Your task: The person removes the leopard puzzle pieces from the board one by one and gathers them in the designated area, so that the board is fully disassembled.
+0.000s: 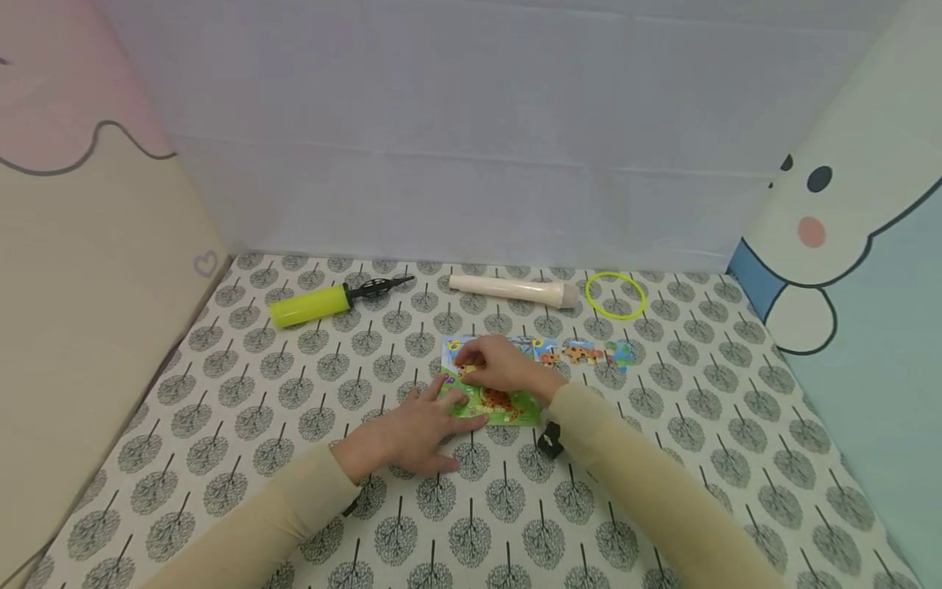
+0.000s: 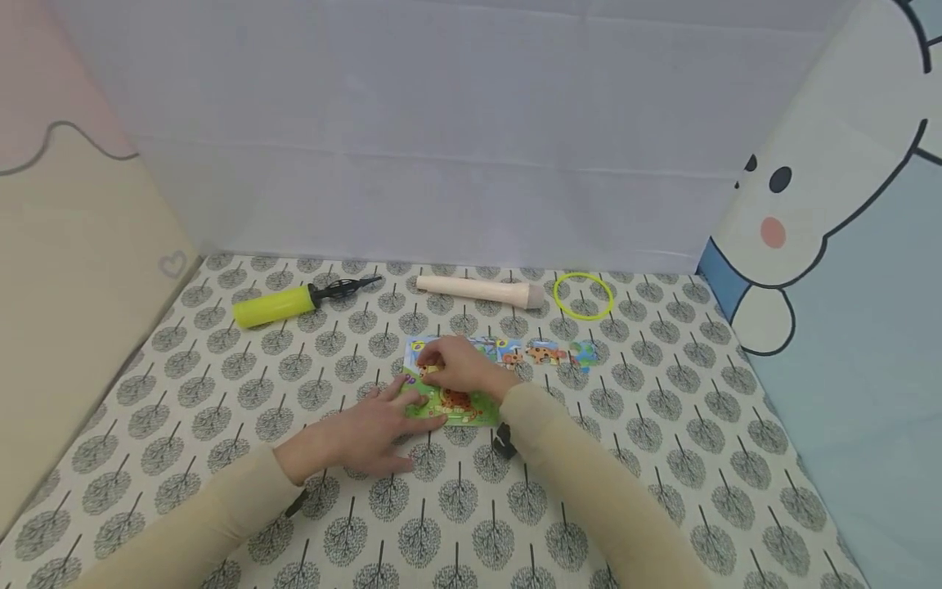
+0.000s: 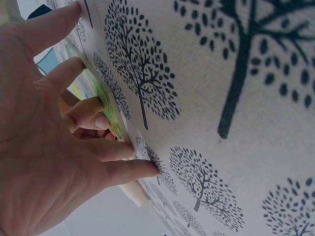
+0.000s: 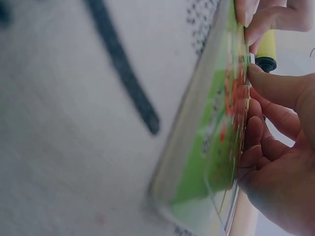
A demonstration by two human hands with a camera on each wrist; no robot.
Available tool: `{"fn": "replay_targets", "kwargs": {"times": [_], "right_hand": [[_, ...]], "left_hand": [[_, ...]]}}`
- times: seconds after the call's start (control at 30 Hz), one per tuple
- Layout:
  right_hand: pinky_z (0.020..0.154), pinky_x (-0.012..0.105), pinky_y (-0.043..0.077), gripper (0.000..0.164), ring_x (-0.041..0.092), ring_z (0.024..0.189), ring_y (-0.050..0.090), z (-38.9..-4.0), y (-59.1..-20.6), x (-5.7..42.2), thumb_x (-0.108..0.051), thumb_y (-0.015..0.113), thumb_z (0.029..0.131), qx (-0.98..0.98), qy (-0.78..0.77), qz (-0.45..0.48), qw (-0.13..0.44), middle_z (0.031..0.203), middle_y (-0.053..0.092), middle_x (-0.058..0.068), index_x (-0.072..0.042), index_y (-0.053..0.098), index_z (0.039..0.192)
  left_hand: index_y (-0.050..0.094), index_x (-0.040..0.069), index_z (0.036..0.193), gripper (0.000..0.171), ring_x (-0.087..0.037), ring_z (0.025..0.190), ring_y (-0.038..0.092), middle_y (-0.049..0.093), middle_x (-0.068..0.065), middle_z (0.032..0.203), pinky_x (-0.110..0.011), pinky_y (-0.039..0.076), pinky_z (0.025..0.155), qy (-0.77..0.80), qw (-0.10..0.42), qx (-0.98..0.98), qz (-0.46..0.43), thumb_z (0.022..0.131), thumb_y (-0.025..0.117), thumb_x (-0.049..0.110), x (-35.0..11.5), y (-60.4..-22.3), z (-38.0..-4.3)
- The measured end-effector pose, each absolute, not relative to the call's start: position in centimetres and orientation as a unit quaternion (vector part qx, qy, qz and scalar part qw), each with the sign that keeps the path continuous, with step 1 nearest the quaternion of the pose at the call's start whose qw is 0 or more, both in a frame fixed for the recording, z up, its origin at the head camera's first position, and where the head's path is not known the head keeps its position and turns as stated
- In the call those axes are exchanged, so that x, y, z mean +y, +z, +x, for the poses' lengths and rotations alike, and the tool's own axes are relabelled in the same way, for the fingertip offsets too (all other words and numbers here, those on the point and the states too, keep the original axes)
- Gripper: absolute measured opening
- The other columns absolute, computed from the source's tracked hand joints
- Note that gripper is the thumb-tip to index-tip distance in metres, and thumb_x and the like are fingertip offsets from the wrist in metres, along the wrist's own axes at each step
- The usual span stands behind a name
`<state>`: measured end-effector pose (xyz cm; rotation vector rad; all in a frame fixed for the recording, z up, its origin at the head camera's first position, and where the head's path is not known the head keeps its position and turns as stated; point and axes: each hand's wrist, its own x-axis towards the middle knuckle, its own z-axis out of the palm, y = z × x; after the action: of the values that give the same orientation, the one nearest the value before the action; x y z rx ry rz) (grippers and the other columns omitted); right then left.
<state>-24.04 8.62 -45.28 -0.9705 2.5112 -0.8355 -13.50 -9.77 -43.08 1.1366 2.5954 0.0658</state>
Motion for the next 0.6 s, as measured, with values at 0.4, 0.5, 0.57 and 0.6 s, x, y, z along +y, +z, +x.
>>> {"fn": "replay_targets", "kwargs": {"times": [0.4,0.5,0.57,0.6], "right_hand": [[0.082,0.029,0.050,0.026,0.013,0.091,0.059,-24.14,-45.26,9.04,-0.010,0.071,0.086,0.852,-0.335,-0.361,0.180,0.104,0.065,0.000,-0.007,0.068,0.111],[0.083,0.028,0.049,0.026,0.013,0.092,0.058,-24.16,-45.32,9.12,-0.008,0.070,0.086,0.849,-0.341,-0.358,0.186,0.105,0.064,0.000,-0.007,0.067,0.112],[0.084,0.028,0.049,0.026,0.013,0.093,0.058,-24.17,-45.32,9.17,-0.006,0.070,0.086,0.846,-0.347,-0.357,0.191,0.105,0.064,0.001,-0.006,0.066,0.112],[0.084,0.028,0.049,0.026,0.014,0.093,0.058,-24.21,-45.33,9.20,-0.006,0.069,0.086,0.844,-0.350,-0.357,0.192,0.105,0.064,0.001,-0.006,0.065,0.112]], "left_hand": [[0.032,0.036,0.149,0.075,-0.052,0.136,0.009,0.026,-0.005,0.151,-0.071,0.026,0.096,0.013,0.156,0.906,0.392,0.084,0.062,0.058,-9.84,-43.12,-13.41],[0.032,0.036,0.149,0.075,-0.052,0.136,0.009,0.027,-0.005,0.151,-0.071,0.026,0.096,0.014,0.155,0.907,0.392,0.084,0.062,0.058,-9.83,-43.06,-13.39],[0.032,0.036,0.149,0.075,-0.052,0.136,0.008,0.027,-0.005,0.151,-0.071,0.025,0.097,0.015,0.156,0.907,0.391,0.084,0.062,0.058,-9.80,-43.01,-13.36],[0.032,0.036,0.149,0.075,-0.052,0.136,0.008,0.027,-0.004,0.151,-0.071,0.025,0.097,0.015,0.157,0.907,0.390,0.084,0.062,0.058,-9.80,-43.00,-13.35]]}}
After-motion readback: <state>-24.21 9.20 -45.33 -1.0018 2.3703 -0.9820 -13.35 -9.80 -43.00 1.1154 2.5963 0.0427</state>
